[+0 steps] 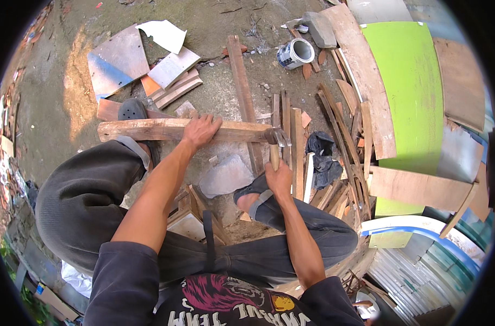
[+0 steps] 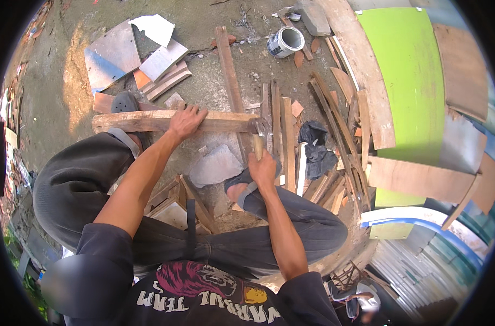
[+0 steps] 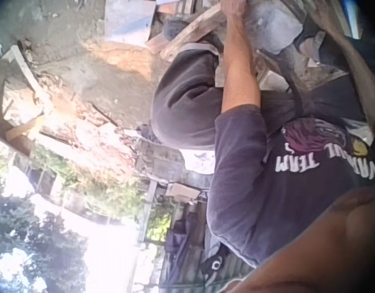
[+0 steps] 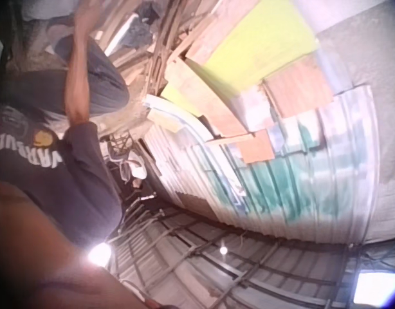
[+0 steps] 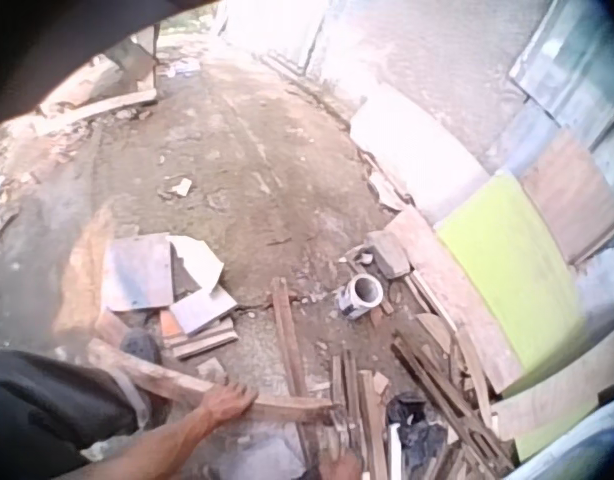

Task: The person sits cross-legged on the ground and uses a hammer to repeatedly strike a wooden plank, splitting it into smaller pieces. The person handles the wood pieces and continues striking them to break them further.

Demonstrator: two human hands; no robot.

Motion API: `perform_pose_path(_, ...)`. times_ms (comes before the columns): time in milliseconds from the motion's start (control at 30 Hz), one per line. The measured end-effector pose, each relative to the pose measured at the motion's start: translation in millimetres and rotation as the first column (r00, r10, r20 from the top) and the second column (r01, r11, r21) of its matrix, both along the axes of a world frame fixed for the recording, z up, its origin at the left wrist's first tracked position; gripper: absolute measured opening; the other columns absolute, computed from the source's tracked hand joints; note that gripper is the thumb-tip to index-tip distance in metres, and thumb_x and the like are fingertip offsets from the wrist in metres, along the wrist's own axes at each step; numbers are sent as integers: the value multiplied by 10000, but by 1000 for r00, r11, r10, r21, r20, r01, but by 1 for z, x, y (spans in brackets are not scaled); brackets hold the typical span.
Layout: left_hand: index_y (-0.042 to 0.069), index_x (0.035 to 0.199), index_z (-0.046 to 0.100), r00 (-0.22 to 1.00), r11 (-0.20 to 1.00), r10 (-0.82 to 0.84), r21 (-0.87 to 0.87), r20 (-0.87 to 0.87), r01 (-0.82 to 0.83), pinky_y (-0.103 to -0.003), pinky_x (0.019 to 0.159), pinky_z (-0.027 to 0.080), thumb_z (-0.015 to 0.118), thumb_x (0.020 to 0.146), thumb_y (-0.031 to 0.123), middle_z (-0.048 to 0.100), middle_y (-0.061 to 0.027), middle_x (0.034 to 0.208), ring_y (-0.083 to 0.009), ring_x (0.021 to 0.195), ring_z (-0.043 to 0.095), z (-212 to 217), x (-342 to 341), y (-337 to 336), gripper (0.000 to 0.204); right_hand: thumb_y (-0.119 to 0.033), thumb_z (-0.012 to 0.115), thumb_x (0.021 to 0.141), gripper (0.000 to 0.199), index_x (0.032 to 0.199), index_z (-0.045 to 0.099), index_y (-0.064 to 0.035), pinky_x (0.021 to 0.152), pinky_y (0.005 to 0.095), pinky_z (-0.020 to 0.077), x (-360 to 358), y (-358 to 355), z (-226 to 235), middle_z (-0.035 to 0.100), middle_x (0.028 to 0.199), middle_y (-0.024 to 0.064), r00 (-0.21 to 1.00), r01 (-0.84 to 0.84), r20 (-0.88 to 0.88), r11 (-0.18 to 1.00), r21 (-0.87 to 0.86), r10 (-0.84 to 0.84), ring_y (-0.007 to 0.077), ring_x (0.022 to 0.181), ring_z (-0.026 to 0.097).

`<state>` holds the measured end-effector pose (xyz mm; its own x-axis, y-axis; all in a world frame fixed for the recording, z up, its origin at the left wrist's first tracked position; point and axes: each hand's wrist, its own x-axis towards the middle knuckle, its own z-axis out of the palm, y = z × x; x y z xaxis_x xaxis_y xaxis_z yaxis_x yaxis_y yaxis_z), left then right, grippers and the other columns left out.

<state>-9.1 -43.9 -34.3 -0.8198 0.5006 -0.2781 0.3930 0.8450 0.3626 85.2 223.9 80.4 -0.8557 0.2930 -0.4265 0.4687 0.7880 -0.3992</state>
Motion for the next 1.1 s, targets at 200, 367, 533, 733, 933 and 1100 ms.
perform_pose_path(200, 116, 1241, 502, 983, 1000, -7, -27, -185, 2, -509, 970, 418, 643, 860, 188, 607, -106, 1043, -278, 1058, 602, -24, 7, -2, 413, -258, 638, 861, 321, 900, 659, 59, 687, 483, 520, -11, -3, -8, 648, 738, 298, 999, -14, 36, 1000, 7, 14, 416, 756, 692)
perform_pose_path(367, 115, 1241, 503, 985, 1000, -11, -26, -173, 6, -503, 982, 405, 613, 878, 173, 605, -108, 1034, -283, 1046, 606, -18, -1, -4, 384, -292, 662, 833, 366, 932, 672, 60, 749, 511, 536, 12, 24, -33, 666, 770, 302, 994, -37, 102, 994, 104, 27, 451, 802, 693)
perform_pose_path(533, 118, 1243, 489, 990, 999, 3, -40, -138, -9, -507, 999, 393, 636, 862, 158, 602, -113, 1043, -289, 1060, 605, -17, 6, -7, 411, -239, 660, 851, 332, 913, 645, 87, 626, 465, 504, -43, -12, 43, 644, 720, 303, 984, 26, -172, 998, -64, -37, 454, 709, 671)
perform_pose_path(733, 110, 1247, 486, 997, 1000, -12, -11, -72, 11, -506, 986, 415, 567, 895, 125, 600, -125, 1090, -297, 1102, 596, -9, 3, 4, 361, -257, 631, 844, 336, 962, 680, 55, 796, 510, 521, 8, 20, -27, 662, 850, 340, 976, -58, 212, 996, 66, 43, 479, 863, 672)
perform_pose_path(933, 105, 1285, 491, 998, 999, -21, -47, -54, 18, -472, 946, 461, 488, 937, 114, 603, -135, 1127, -297, 1105, 600, -2, 2, 1, 348, -250, 635, 835, 353, 1023, 662, 48, 808, 531, 516, -8, 5, 5, 661, 862, 338, 997, -61, 45, 995, 84, 57, 495, 869, 658)
perform_pose_path(1100, 122, 1229, 483, 994, 1000, 12, -22, -107, -14, -496, 958, 421, 581, 891, 136, 588, -120, 1073, -291, 1076, 592, -11, 6, -5, 353, -220, 655, 836, 278, 948, 664, 34, 673, 483, 527, -37, -10, 27, 654, 808, 329, 986, -16, -164, 999, -30, 10, 462, 797, 678)
